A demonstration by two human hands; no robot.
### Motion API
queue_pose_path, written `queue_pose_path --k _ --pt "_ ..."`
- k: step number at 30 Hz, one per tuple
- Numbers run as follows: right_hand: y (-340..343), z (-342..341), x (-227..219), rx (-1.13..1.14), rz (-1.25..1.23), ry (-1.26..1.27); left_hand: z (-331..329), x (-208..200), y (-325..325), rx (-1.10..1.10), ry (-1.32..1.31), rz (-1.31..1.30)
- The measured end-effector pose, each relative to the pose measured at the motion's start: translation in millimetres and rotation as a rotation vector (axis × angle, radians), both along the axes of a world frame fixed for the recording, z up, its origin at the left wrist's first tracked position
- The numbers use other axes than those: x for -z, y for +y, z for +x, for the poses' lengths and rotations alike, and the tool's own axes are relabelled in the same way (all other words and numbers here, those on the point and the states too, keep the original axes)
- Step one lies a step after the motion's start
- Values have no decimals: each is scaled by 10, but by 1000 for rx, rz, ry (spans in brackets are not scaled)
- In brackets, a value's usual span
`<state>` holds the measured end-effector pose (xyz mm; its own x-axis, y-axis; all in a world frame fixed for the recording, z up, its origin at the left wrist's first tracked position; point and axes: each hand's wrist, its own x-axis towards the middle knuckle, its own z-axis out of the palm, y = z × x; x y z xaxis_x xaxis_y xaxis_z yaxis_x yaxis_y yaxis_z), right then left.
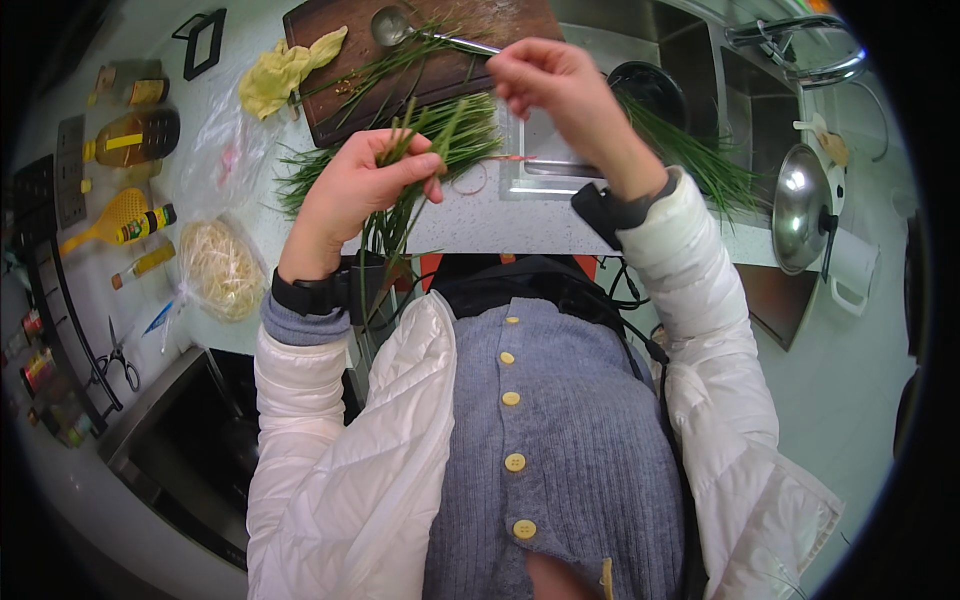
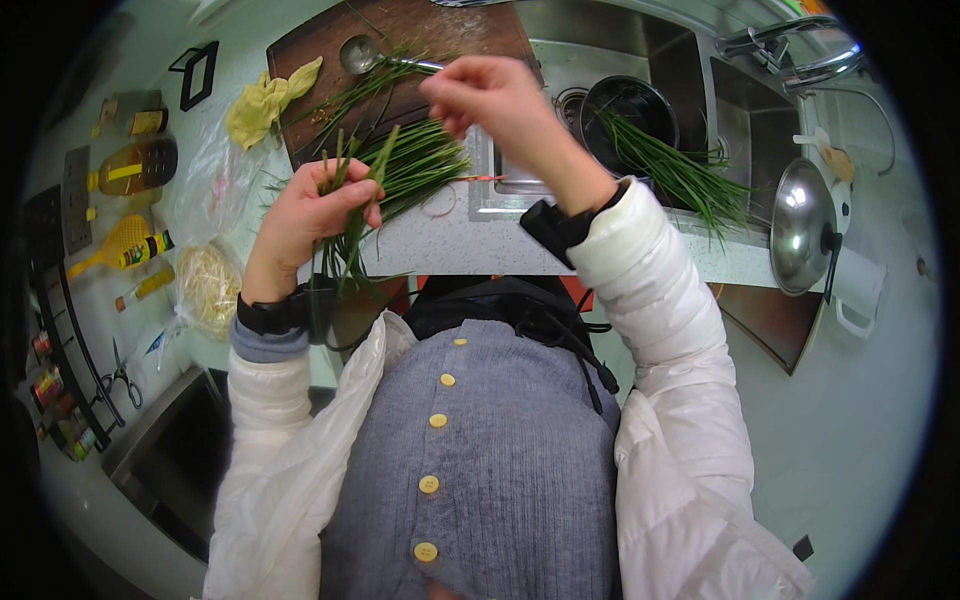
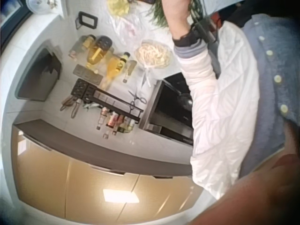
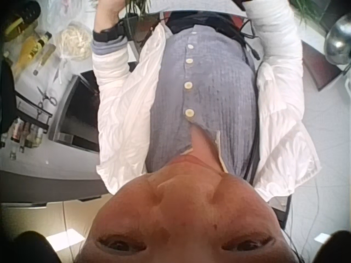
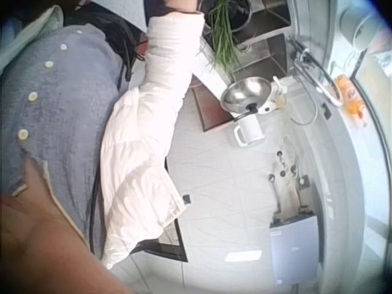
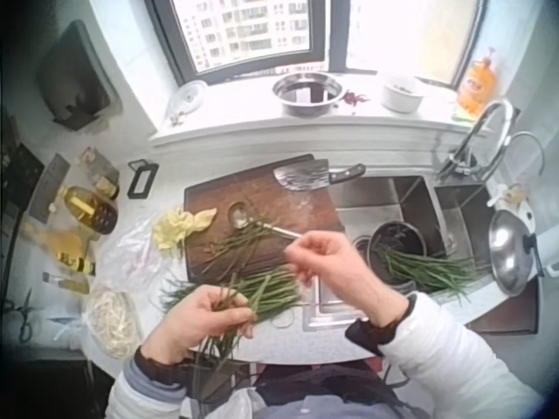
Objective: The person snaps the tough ends off green onion stalks one by one and places the trimmed stalks into a metal bowl in the sink. The person occasionally picks up a new stalk from the cutting board and continues the trimming process.
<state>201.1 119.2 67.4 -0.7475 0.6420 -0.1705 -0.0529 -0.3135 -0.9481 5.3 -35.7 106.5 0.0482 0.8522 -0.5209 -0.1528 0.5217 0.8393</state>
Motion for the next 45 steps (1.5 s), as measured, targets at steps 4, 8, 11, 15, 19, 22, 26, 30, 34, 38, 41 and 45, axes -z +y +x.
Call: queue_pose_path --k 4,8,11,15,19,22,26,30,34,38,41,45 --pt "171 99 462 -6 168 -181 -237 -201 -118 -167 6 -25" --pt "-81 133 945 -241 608 -580 -482 -402 -215 -203 125 45" --pt "-270 81 1147 -118 763 -591 -569 -449 -257 -85 447 50" --pt "-289 -32 1206 -84 906 -644 -583 -363 -227 -3 610 168" --pt "-108 -20 979 -145 827 -518 -567 -221 -180 35 899 293" --pt "-56 10 656 -162 311 -261 -565 -162 -116 -27 734 261" --pt "-16 18 195 -285 244 -234 -348 -4 106 -56 370 138" --pt "-73 -23 -30 -326 218 -142 -56 117 247 78 451 374" --pt "-133 -3 -40 -276 286 -108 -52 62 247 159 338 184" --pt "-88 30 -22 -47 391 -158 -53 13 219 109 311 147" --pt "-52 48 -61 -48 335 -141 -31 -22 178 62 305 124" --pt "-230 -38 -67 -191 229 -128 23 -20 177 99 304 108"
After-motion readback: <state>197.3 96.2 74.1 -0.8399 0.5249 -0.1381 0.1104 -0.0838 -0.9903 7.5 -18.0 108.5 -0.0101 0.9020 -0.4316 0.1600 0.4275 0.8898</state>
